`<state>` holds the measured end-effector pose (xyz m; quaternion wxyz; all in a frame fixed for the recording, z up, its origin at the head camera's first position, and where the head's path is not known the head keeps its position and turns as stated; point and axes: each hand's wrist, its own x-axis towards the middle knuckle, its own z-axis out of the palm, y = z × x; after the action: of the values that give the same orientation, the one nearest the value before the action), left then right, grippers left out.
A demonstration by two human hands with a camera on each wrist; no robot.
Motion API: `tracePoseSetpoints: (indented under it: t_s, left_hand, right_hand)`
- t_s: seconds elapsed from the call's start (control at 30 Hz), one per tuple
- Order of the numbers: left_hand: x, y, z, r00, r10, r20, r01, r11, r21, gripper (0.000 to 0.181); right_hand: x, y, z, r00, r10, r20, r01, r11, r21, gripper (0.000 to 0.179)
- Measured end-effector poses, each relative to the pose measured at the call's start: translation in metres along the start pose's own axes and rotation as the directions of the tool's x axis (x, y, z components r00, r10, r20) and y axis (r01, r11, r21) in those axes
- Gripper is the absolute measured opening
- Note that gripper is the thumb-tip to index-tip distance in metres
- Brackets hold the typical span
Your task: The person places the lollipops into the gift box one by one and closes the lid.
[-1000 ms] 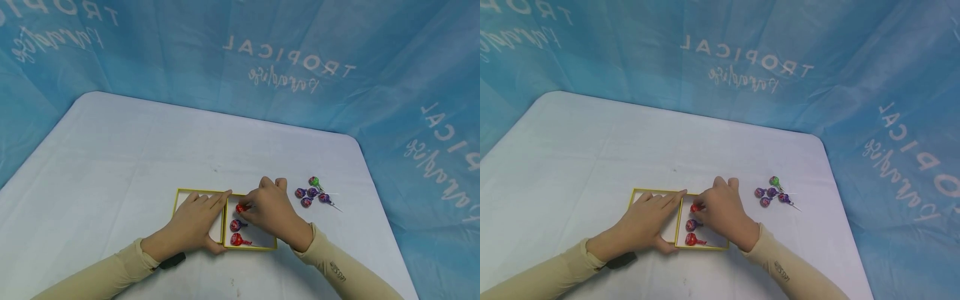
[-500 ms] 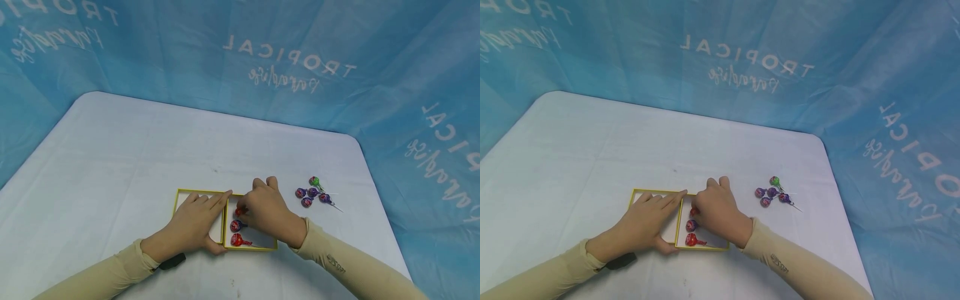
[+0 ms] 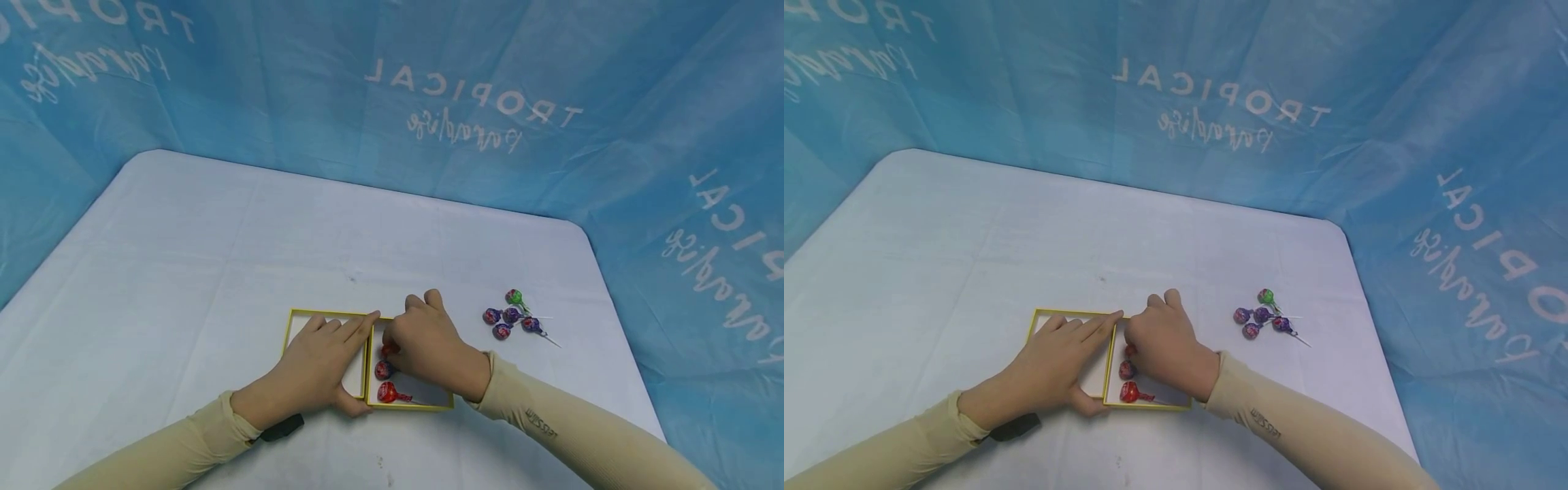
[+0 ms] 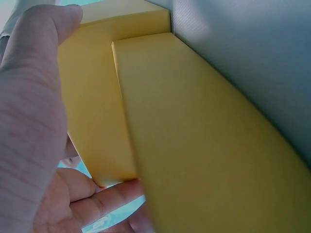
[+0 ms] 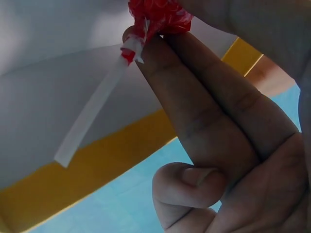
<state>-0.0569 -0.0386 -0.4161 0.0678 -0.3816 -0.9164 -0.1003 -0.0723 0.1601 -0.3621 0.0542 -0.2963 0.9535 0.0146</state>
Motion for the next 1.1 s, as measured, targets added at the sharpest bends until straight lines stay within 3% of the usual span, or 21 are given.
tracePoseSetpoints:
  t_s: [0.5,0.8,1.1]
  left_hand:
    - [0.0001,-0.0002,-0.0022,1.000,0.000,0.004,0.000,1.000,0.003,0.129]
    - [0.0005,0.0000,-0.0009,1.000,0.011,-0.026,-0.011,1.000,0.021,0.131]
    - [0.0000,0.0003,0.0000,1.000,0.003,-0.012,-0.002,1.000,0.014,0.130]
  right_hand:
    - [0.0059,-0.0035,0.0038,1.000,-0.017,0.013,0.017,1.000,-0.024,0.009]
    - [0.0048,-0.0044,0.0053,1.000,-0.011,-0.019,0.010,0.999,-0.031,0.012]
    - [0.0039,-0.0024,0.0012,0.999,0.027,0.037,-0.028,0.999,0.024,0.008]
